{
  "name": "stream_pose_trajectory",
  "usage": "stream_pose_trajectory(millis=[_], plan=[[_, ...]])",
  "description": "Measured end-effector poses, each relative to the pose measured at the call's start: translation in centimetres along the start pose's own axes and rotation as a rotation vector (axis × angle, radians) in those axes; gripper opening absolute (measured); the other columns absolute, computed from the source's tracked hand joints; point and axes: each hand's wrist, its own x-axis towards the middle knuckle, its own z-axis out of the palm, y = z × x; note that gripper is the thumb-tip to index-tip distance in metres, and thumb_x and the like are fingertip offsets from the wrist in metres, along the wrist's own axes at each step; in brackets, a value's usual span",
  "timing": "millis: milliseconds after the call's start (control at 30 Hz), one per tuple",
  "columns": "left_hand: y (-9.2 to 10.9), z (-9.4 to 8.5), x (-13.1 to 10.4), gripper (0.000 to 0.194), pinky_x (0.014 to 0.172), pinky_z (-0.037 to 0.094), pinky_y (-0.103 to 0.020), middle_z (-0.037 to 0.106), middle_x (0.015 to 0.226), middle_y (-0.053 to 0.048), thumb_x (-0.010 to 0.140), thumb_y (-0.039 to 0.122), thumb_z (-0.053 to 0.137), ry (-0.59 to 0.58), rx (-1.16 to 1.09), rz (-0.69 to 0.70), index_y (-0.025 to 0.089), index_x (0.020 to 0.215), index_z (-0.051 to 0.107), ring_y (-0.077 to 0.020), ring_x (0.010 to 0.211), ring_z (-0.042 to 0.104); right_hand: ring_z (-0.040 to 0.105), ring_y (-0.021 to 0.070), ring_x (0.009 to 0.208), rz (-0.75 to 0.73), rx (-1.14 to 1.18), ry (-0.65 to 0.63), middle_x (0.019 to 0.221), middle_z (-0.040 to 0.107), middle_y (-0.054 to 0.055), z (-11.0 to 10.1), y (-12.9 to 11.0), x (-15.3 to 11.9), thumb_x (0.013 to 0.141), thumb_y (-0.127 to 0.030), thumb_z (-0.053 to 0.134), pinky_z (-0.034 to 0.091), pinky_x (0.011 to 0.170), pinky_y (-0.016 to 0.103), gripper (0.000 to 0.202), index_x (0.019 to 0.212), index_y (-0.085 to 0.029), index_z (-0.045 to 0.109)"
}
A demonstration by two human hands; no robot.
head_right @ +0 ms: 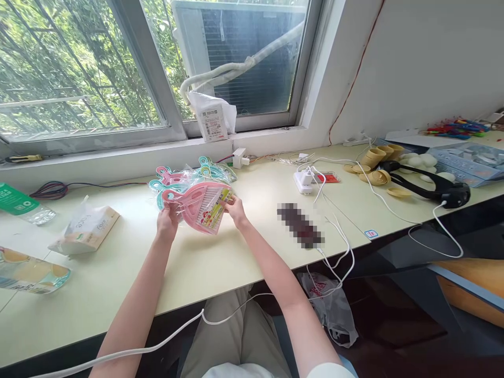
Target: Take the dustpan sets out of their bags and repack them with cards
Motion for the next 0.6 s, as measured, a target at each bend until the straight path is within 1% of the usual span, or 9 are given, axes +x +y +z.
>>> stream_pose_trajectory(millis=[67, 133, 233, 300, 333, 400, 500, 533, 600], plan=[[0.6, -1.1, 0.9, 0.038, 0.081, 0.052, -0.032, 0.070, 0.090, -0.009, 0.088, 0.051, 0.047, 0.040, -0.032, 0.069, 0.016, 0.089, 0.062, -0.0184, 0.088, 0.067, 0.068, 0.0185, 0.075, -0.007, 0.004, 0.022, 0.083, 0.072, 0.004, -0.3, -0.3, 0.0, 0.058, -0.036, 0.083, 0.058, 0.071, 0.034, 0.040, 0.088, -0.018, 0.063], [1.5, -2.7, 1.9, 0.049, 0.088, 0.050, -0.034, 0.067, 0.102, -0.013, 0.089, 0.058, 0.036, 0.149, -0.066, 0.162, 0.015, 0.099, 0.059, -0.0198, 0.099, 0.065, 0.068, 0.0185, 0.075, -0.030, 0.041, 0.059, 0.083, 0.072, 0.004, -0.8, -0.6, 0.2, 0.058, -0.035, 0.083, 0.058, 0.071, 0.034, 0.039, 0.087, -0.017, 0.063], [3.0, -5.9, 2.9, 0.066, 0.100, 0.043, -0.037, 0.053, 0.127, -0.018, 0.087, 0.066, 0.024, 0.492, -0.037, 0.290, 0.014, 0.122, 0.044, -0.0218, 0.121, 0.052, 0.068, 0.0185, 0.074, -0.058, 0.147, 0.123, 0.082, 0.072, 0.003, -1.7, -0.7, 0.7, 0.058, -0.031, 0.083, 0.058, 0.073, 0.033, 0.038, 0.087, -0.017, 0.062], [3.9, -7.6, 2.9, 0.074, 0.105, 0.037, -0.039, 0.037, 0.142, -0.017, 0.084, 0.071, 0.017, 0.604, 0.017, 0.326, 0.019, 0.136, 0.027, -0.0219, 0.134, 0.037, 0.069, 0.0186, 0.075, -0.060, 0.220, 0.167, 0.083, 0.072, 0.003, -2.2, -0.6, 1.0, 0.059, -0.028, 0.082, 0.058, 0.075, 0.033, 0.037, 0.087, -0.017, 0.061], [4.2, -8.0, 2.7, 0.076, 0.106, 0.035, -0.041, 0.030, 0.146, -0.015, 0.082, 0.073, 0.012, 0.572, 0.023, 0.306, 0.024, 0.140, 0.020, -0.0217, 0.138, 0.030, 0.069, 0.0186, 0.077, -0.057, 0.249, 0.185, 0.083, 0.072, 0.003, -2.3, -0.5, 1.1, 0.060, -0.027, 0.082, 0.058, 0.076, 0.032, 0.036, 0.087, -0.017, 0.061], [4.4, -7.9, 2.0, 0.081, 0.105, 0.036, -0.046, 0.023, 0.151, -0.011, 0.078, 0.077, 0.005, 0.378, 0.010, 0.212, 0.031, 0.144, 0.012, -0.0235, 0.141, 0.023, 0.069, 0.0189, 0.081, -0.051, 0.288, 0.209, 0.086, 0.072, 0.003, -2.4, -0.2, 1.2, 0.062, -0.024, 0.080, 0.058, 0.077, 0.032, 0.034, 0.088, -0.017, 0.060], [4.1, -6.0, 1.1, 0.096, 0.103, 0.037, -0.046, 0.018, 0.153, -0.013, 0.070, 0.084, 0.009, 0.078, 0.070, 0.076, 0.028, 0.148, 0.004, -0.0262, 0.141, 0.022, 0.069, 0.0197, 0.086, -0.039, 0.300, 0.224, 0.088, 0.071, 0.004, -2.3, 0.2, 1.3, 0.064, -0.023, 0.078, 0.058, 0.079, 0.032, 0.032, 0.089, -0.018, 0.059], [3.9, -5.4, 1.0, 0.099, 0.104, 0.036, -0.044, 0.015, 0.154, -0.013, 0.069, 0.084, 0.013, 0.063, 0.112, 0.043, 0.027, 0.148, 0.000, -0.0256, 0.141, 0.021, 0.069, 0.0199, 0.087, -0.033, 0.299, 0.227, 0.088, 0.071, 0.004, -2.4, 0.3, 1.3, 0.064, -0.022, 0.078, 0.058, 0.079, 0.032, 0.031, 0.089, -0.018, 0.059], [3.7, -5.0, 1.3, 0.095, 0.109, 0.029, -0.039, 0.007, 0.156, -0.011, 0.074, 0.079, 0.015, 0.163, 0.170, -0.005, 0.025, 0.148, -0.008, -0.0220, 0.143, 0.015, 0.069, 0.0199, 0.087, -0.023, 0.302, 0.234, 0.087, 0.072, 0.004, -2.4, 0.5, 1.4, 0.064, -0.021, 0.078, 0.058, 0.079, 0.033, 0.031, 0.089, -0.018, 0.060]])
